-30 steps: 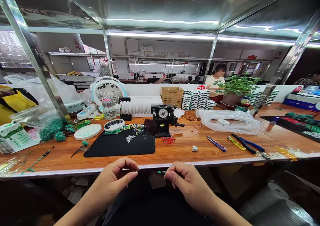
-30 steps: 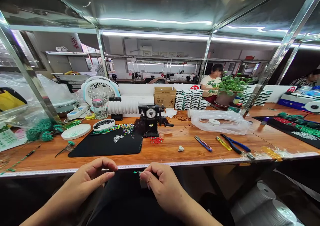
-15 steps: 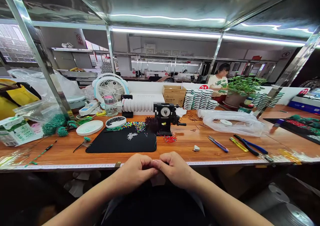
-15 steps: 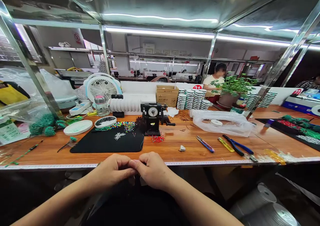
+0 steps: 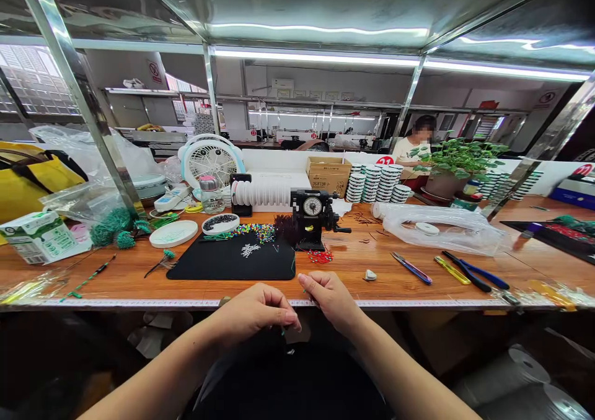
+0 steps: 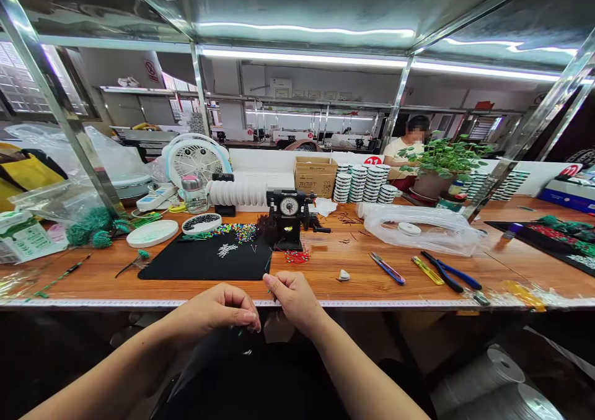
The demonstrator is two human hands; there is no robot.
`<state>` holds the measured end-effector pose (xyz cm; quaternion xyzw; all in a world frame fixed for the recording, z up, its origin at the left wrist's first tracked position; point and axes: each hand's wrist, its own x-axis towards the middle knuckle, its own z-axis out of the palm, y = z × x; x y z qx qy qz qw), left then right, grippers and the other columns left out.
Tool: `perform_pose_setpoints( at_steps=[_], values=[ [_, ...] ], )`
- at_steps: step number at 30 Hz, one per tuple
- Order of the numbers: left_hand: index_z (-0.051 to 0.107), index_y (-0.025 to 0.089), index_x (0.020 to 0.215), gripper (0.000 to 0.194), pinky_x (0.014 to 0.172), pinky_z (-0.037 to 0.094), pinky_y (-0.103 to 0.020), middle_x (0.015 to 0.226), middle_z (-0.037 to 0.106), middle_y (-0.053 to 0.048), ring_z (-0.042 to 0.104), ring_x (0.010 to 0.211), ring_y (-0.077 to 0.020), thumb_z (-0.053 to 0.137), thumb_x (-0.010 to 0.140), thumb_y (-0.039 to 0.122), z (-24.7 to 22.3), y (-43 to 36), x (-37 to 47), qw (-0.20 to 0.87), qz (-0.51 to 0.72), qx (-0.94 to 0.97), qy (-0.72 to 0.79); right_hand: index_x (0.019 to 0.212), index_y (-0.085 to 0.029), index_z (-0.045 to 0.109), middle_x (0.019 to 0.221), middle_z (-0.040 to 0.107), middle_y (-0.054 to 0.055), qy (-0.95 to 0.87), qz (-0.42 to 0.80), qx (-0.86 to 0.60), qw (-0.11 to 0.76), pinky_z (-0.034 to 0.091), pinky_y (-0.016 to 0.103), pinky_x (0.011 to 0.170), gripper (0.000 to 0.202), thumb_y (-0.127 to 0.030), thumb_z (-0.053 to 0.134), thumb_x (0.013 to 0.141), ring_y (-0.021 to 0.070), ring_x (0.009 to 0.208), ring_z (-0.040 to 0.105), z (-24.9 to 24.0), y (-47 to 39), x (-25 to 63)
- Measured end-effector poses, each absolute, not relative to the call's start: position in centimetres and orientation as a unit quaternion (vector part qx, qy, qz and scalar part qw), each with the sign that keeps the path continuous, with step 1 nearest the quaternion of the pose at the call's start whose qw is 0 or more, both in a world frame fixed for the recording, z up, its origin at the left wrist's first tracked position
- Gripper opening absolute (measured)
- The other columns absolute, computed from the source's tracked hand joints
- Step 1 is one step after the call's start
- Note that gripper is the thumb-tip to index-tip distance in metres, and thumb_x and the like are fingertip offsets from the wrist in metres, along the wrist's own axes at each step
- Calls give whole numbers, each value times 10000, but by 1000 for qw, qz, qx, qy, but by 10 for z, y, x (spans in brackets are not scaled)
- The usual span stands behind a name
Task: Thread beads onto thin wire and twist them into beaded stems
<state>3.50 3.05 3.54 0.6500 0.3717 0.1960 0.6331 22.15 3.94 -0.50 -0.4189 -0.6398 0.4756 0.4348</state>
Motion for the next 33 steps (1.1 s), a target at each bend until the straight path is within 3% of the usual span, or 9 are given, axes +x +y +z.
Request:
perform_pose_setpoints(
  at_steps=[7, 12, 18, 21, 23, 27, 30, 33],
  values=[
    [724, 129, 735, 207, 530, 301, -221, 763, 706, -74, 538, 665, -141, 654, 727, 324, 36, 29, 34, 632, 193, 649, 377, 546, -168, 412, 497, 334, -55, -639, 478, -409, 443, 223, 231, 459, 483, -536, 481, 851, 75, 463, 282, -3, 38, 221],
    [685, 112, 732, 221, 476, 278, -214, 815, 718, -114, 596, 683, -161, 639, 742, 327, 39, 27, 34, 673, 193, 609, 372, 539, -165, 419, 491, 345, -53, -635, 480, -410, 445, 233, 230, 469, 495, -553, 488, 839, 77, 476, 285, -3, 39, 223],
    [612, 131, 872, 250, 452, 385, -203, 820, 713, -108, 645, 778, -216, 673, 713, 313, 33, 27, 37, 712, 197, 570, 359, 531, -162, 419, 498, 350, -49, -671, 458, -407, 417, 245, 224, 472, 497, -544, 485, 842, 77, 484, 300, 1, 35, 222],
    [604, 121, 808, 249, 489, 442, -219, 703, 682, -73, 632, 665, -178, 673, 730, 347, 30, 27, 40, 706, 218, 571, 356, 544, -152, 448, 527, 382, -39, -704, 426, -404, 400, 259, 220, 483, 486, -522, 465, 859, 83, 510, 324, 5, 28, 220],
    [589, 122, 743, 247, 455, 412, -188, 599, 630, -31, 588, 555, -127, 667, 749, 355, 30, 26, 40, 711, 256, 549, 357, 603, -142, 504, 580, 431, -28, -705, 424, -402, 402, 285, 215, 509, 447, -505, 472, 862, 90, 548, 361, 8, 22, 222],
    [570, 126, 731, 185, 414, 348, -141, 562, 565, -2, 499, 498, -70, 654, 786, 281, 37, 21, 37, 749, 332, 463, 337, 806, -140, 629, 681, 522, -13, -681, 533, -367, 343, 320, 214, 566, 316, -454, 598, 796, 100, 609, 412, 10, 10, 229],
    [571, 123, 735, 144, 414, 349, -134, 579, 535, 7, 473, 501, -59, 641, 800, 230, 41, 15, 36, 770, 366, 415, 318, 857, -155, 669, 711, 547, -16, -647, 626, -316, 298, 311, 211, 571, 280, -385, 711, 702, 94, 615, 410, 8, 0, 228],
    [579, 123, 730, 122, 415, 363, -131, 590, 529, 9, 474, 508, -58, 650, 790, 202, 41, 10, 36, 780, 391, 371, 317, 841, -152, 689, 737, 573, -5, -613, 661, -303, 309, 314, 217, 593, 252, -336, 739, 676, 95, 638, 428, 1, -7, 222]
  ],
)
